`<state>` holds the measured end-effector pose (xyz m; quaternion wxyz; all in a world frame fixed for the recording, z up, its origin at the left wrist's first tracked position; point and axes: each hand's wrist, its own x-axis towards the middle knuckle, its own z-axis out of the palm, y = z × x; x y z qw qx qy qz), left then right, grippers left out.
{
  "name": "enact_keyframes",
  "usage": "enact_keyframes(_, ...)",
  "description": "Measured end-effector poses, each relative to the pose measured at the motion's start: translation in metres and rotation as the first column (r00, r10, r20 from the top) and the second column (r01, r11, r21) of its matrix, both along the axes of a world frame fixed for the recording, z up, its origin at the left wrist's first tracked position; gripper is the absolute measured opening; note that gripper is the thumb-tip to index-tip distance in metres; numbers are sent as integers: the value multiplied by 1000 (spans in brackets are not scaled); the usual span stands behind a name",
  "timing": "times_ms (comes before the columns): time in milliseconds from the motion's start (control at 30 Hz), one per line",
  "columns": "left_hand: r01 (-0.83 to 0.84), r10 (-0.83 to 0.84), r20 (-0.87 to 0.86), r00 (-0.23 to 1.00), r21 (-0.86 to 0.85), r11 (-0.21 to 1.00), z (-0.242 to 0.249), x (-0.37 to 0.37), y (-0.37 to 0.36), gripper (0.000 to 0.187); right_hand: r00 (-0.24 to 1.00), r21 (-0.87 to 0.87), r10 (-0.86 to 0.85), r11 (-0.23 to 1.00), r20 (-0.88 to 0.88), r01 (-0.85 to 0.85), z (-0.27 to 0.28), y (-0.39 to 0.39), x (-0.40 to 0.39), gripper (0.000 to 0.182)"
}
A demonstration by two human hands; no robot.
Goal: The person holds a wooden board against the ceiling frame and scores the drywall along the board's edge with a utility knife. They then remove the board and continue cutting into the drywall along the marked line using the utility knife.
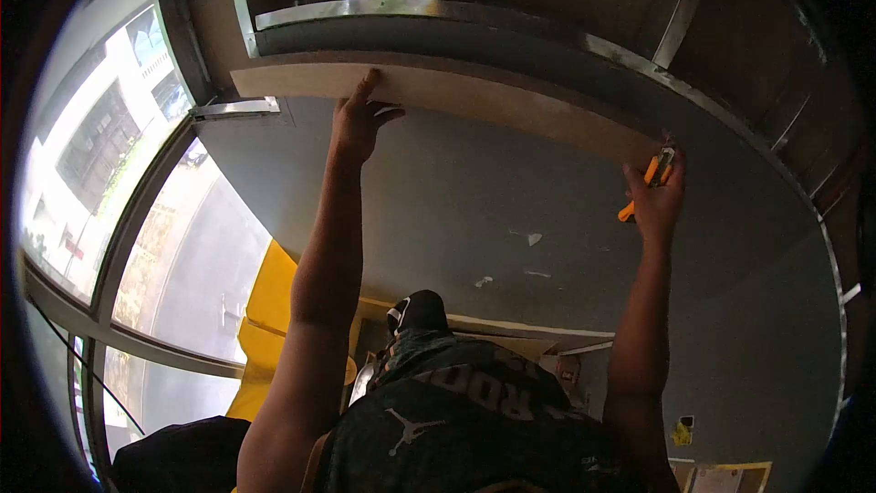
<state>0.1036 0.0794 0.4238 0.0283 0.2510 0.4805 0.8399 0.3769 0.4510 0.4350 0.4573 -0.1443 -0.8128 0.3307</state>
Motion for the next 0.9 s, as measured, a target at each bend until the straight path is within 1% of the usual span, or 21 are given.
enact_keyframes(33,-20,19,15,1000,27,999,2,2,-2,76,997,111,9,994,-76,0,1,2,-5,79)
enact_keyframes(67,-40,38,30,999,53,998,4,4,-4,72,996,112,17,994,-84,-7,3,7,-5,79)
enact_keyframes(100,-47,46,25,999,51,998,4,4,-8,72,997,122,76,990,-11,-74,3,11,-1,77)
enact_keyframes(167,-41,-5,148,989,303,952,2,2,-18,67,989,120,136,982,59,-143,3,14,3,77)
enact_keyframes(200,-44,0,147,989,297,954,-1,3,-24,67,977,111,181,975,112,-193,1,16,5,79)
enact_keyframes(267,-6,-30,86,996,399,917,-1,7,-35,61,960,95,231,964,156,-247,0,15,7,80)
enact_keyframes(300,-11,-23,82,996,393,919,0,9,-36,61,928,-24,288,957,237,-291,1,14,8,82)
enact_keyframes(367,-153,115,120,986,381,912,1,12,-39,55,880,-147,365,931,303,-335,-7,12,6,83)
enact_keyframes(400,-164,129,115,985,378,911,0,15,-42,55,886,-107,365,931,285,-349,-17,13,4,84)
enact_keyframes(433,-220,229,-5,973,252,942,0,19,-46,52,892,-68,365,930,266,-361,-22,9,2,85)
enact_keyframes(467,-257,274,-73,959,185,949,2,22,-49,50,889,-71,378,925,259,-373,-25,5,0,85)
enact_keyframes(500,-301,316,-143,938,122,946,4,25,-52,49,896,-129,355,935,266,-332,-29,1,-2,86)
enact_keyframes(533,-263,281,-84,956,185,947,7,29,-53,47,902,-189,331,939,276,-287,-32,-4,-3,86)
enact_keyframes(567,-226,240,-27,970,248,942,10,32,-54,46,900,-196,342,935,269,-297,-34,-9,-4,86)
enact_keyframes(600,-233,248,-35,968,241,942,12,37,-53,46,910,-200,346,931,229,-304,-35,-14,-4,86)
enact_keyframes(667,-216,233,-15,972,325,921,23,52,-53,46,914,-204,365,922,178,-329,-38,-23,-9,86)
enact_keyframes(700,-225,245,-23,969,322,920,24,56,-53,46,904,-225,344,930,254,-290,-42,-26,-10,84)
enact_keyframes(767,-213,269,-131,954,333,918,24,62,-55,48,887,-237,332,935,320,-265,-60,-28,-13,81)
enact_keyframes(800,-219,277,-138,951,335,916,26,66,-54,48,886,-265,354,923,300,-279,-86,-25,-20,80)
enact_keyframes(867,-183,316,-300,900,398,899,28,76,-48,54,887,-288,372,912,275,-293,-129,-29,-33,79)
enact_keyframes(900,-178,313,-304,900,401,899,28,82,-45,54,859,-279,393,909,327,-310,-147,-37,-39,78)
